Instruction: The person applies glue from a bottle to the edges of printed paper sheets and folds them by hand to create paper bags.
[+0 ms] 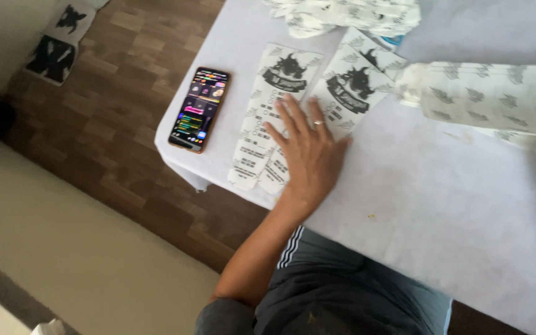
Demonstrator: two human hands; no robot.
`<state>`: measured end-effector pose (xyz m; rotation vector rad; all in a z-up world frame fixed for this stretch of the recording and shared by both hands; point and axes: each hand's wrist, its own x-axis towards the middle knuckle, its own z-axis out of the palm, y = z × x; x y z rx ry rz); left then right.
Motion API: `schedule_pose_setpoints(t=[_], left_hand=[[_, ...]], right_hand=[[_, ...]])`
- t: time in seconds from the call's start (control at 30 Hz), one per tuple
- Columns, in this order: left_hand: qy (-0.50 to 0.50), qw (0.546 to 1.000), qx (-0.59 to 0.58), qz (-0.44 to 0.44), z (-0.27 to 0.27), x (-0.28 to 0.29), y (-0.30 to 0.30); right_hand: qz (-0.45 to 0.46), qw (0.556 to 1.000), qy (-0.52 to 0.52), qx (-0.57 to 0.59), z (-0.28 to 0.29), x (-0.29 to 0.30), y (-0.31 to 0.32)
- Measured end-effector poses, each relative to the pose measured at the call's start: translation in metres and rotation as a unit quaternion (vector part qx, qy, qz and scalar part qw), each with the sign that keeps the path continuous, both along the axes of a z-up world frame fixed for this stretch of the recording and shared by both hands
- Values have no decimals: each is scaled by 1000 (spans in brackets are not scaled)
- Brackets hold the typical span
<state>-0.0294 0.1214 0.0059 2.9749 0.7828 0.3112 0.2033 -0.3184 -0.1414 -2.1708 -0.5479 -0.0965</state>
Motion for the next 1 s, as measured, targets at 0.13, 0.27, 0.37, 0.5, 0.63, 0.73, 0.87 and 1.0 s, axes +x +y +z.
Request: schedule_pose_setpoints(t=[0.13, 0.27, 0.37, 0.5, 0.63, 0.73, 0.87, 1.0], left_hand=[[-10, 999, 16, 31, -22, 9, 25], [21, 997, -48, 48, -14, 8, 42], [13, 997, -79, 21, -11, 6, 39], [-128, 992, -7, -11, -15, 4, 52], [-97, 991, -50, 79, -11, -1, 80], [-24, 988, -76, 133, -5, -8, 92], [-95, 989, -83, 83, -14, -16, 108], [-125, 989, -65, 49, -19, -14, 125]], right_hand=[[74, 965, -223, -116, 114, -65, 55], [38, 892, -380, -244, 157, -89, 78], [19, 889, -400, -221, 147, -87, 68], [18, 886, -426, -182, 173, -106, 87], [35, 889, -417, -185, 202, -161, 103], [32, 905, -352, -237, 201, -209, 107], [52, 933, -258, -247, 193, -260, 108], [-18, 958, -211, -191, 174, -272, 65]])
